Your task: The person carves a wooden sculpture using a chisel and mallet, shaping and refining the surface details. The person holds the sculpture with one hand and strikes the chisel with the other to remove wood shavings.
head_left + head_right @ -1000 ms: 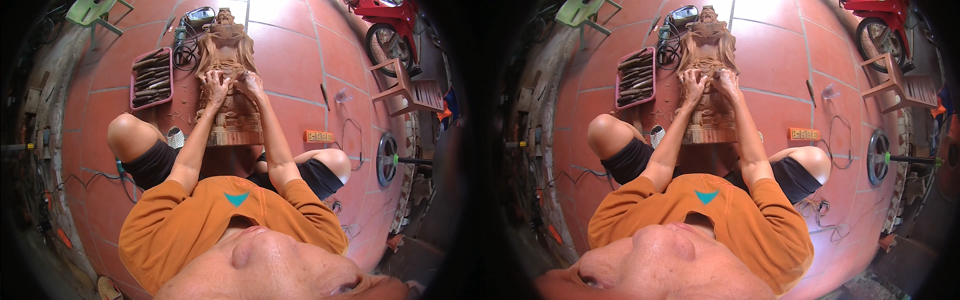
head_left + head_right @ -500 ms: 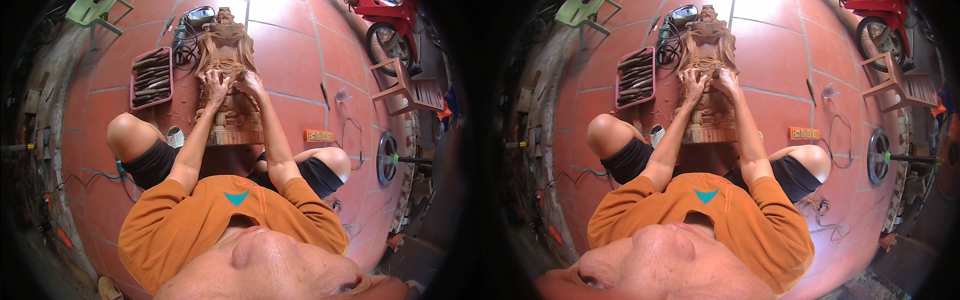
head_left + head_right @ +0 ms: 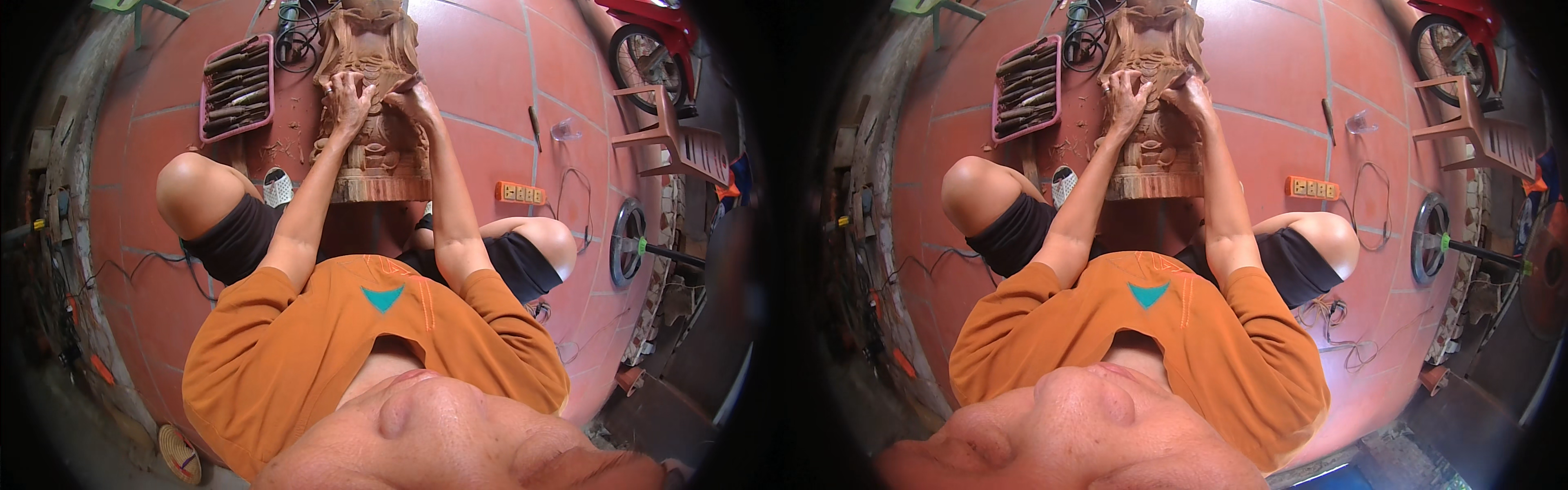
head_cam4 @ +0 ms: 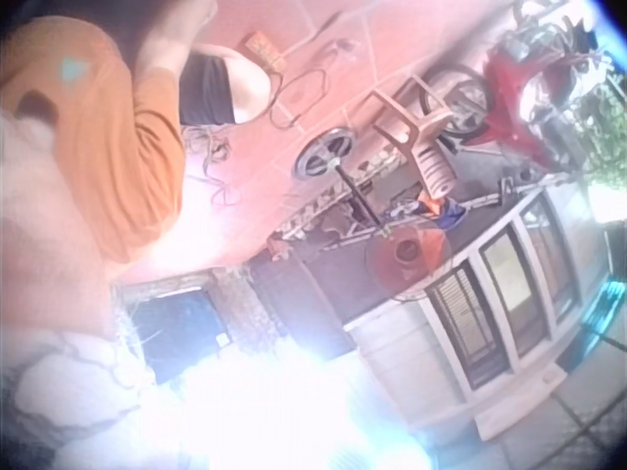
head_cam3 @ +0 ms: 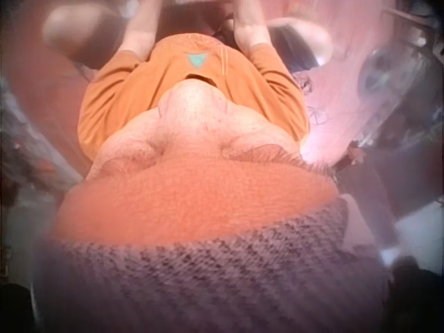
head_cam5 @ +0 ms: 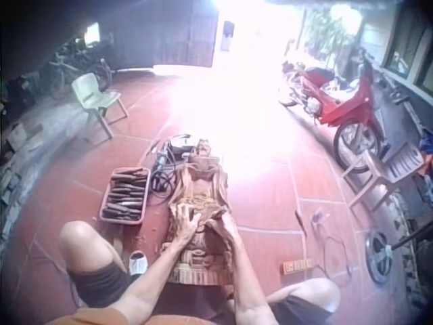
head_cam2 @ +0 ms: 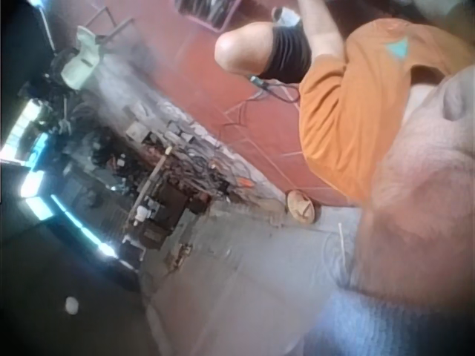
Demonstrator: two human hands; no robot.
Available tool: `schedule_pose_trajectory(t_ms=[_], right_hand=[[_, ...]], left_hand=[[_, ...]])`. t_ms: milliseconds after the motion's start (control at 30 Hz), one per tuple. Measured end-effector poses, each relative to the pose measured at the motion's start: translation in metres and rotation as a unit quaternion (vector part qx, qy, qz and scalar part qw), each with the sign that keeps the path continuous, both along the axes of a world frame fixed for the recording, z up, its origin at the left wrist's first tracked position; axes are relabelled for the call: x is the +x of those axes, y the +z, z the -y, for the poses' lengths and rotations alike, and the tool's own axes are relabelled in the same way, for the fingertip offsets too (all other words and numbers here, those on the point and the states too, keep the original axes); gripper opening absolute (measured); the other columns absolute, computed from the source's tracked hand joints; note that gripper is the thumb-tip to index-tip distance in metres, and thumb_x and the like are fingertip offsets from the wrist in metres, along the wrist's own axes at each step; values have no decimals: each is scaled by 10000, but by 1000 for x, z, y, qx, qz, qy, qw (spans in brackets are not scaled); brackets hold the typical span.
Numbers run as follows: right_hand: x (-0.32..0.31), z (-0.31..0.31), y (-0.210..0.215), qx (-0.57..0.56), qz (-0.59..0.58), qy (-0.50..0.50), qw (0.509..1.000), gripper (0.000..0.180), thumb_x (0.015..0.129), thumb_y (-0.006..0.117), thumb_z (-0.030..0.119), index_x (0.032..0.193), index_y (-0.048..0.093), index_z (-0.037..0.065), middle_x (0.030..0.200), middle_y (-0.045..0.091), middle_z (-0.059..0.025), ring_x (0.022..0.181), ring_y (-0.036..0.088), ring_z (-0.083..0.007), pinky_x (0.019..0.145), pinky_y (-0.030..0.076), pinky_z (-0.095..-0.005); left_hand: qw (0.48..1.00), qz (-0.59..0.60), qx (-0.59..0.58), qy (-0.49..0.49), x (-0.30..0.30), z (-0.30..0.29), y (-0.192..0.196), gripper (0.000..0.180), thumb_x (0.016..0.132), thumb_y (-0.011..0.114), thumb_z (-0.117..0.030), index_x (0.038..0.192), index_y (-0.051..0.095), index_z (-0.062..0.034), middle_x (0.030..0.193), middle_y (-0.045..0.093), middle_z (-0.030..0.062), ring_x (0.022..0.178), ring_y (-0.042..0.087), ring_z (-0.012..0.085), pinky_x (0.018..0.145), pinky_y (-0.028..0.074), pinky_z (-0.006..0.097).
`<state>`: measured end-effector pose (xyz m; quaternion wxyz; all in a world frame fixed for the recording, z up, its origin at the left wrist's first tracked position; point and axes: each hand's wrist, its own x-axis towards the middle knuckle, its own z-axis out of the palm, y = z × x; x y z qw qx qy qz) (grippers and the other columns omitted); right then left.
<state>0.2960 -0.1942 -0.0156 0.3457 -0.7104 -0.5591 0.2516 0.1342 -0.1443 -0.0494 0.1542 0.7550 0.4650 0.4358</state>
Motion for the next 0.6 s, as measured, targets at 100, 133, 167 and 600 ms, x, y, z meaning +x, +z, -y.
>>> schedule_pose_trajectory(t_ms=[100, 133, 167, 600], right_hand=[[-10, -9, 8, 82, -45, -26, 995, 212, 722, 699, 260, 844, 698, 87, 757, 683, -124, 711, 669, -273, 656, 513, -374], [-13, -13, 11, 102, -53, -56, 992, 205, 727, 698, 256, 840, 696, 86, 754, 682, -122, 707, 669, -270, 654, 513, -373], [-16, -15, 13, 123, -62, -86, 987, 198, 732, 697, 253, 836, 694, 84, 750, 681, -120, 703, 669, -267, 653, 513, -372], [-9, -5, -5, 29, -100, -22, 994, 203, 725, 684, 235, 782, 693, 40, 717, 668, -100, 634, 626, -187, 589, 495, -330]], left_hand=[[1000, -1, -2, 9, -4, -1, 1, 346, 717, 743, -222, 990, 560, -113, 1043, 484, 101, 1044, 440, 315, 912, 345, 452], [1000, 0, -5, 10, -3, -1, 3, 342, 721, 740, -221, 990, 562, -109, 1039, 484, 105, 1054, 433, 313, 921, 339, 453], [1000, 0, -12, 9, -2, 1, 5, 339, 722, 739, -220, 989, 563, -110, 1040, 483, 104, 1057, 431, 313, 921, 340, 455], [1000, 1, -15, 13, -3, -3, 0, 348, 718, 741, -242, 993, 563, -127, 1052, 482, 101, 1062, 425, 330, 891, 368, 468]])
